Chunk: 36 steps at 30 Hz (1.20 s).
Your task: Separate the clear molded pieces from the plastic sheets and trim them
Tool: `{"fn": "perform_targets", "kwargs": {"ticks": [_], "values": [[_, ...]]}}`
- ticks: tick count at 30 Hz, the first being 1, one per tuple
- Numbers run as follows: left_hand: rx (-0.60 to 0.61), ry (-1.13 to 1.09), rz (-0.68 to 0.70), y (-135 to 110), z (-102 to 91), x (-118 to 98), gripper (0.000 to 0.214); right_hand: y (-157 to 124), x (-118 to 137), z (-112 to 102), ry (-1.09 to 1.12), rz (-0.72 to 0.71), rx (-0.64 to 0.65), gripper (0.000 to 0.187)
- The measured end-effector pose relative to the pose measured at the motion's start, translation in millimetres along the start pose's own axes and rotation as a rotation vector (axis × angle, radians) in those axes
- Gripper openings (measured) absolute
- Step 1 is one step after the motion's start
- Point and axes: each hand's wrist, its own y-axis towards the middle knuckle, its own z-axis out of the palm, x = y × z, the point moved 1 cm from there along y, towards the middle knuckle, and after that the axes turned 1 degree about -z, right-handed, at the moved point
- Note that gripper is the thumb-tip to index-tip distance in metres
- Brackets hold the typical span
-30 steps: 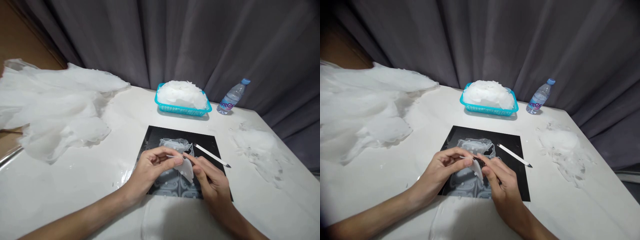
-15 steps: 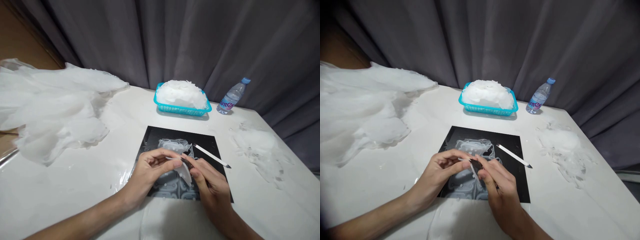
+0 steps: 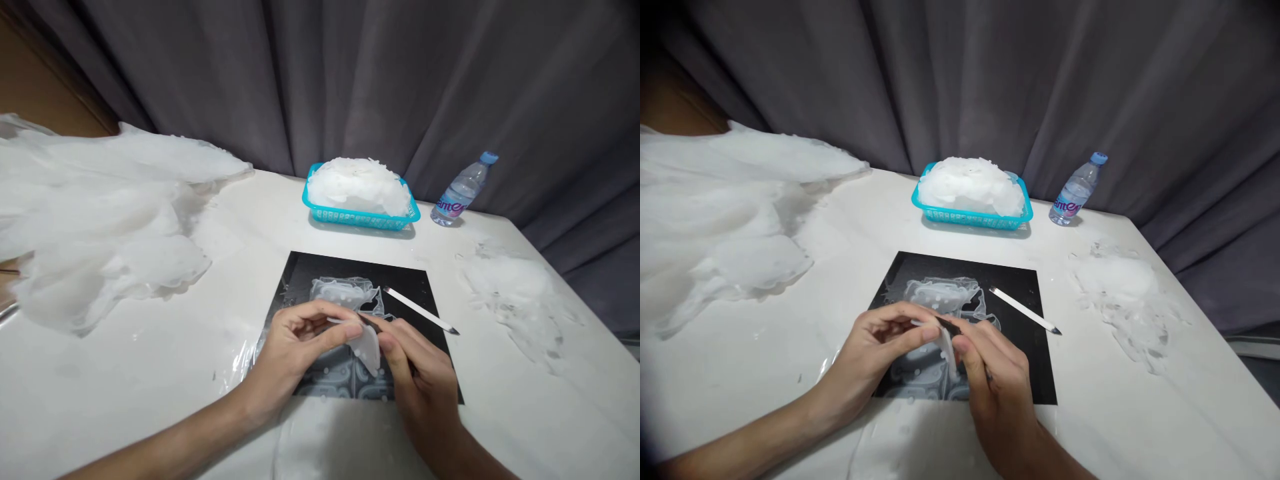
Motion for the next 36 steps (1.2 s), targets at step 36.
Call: {"fn": "perform_targets", "kwargs": {"ticks": [36], "values": [[0.127, 0.043, -0.156, 13.8, -9.4, 19.2, 0.031, 43.0, -126.0, -84.2, -1.016, 0.008, -0.036, 0.060]]}}
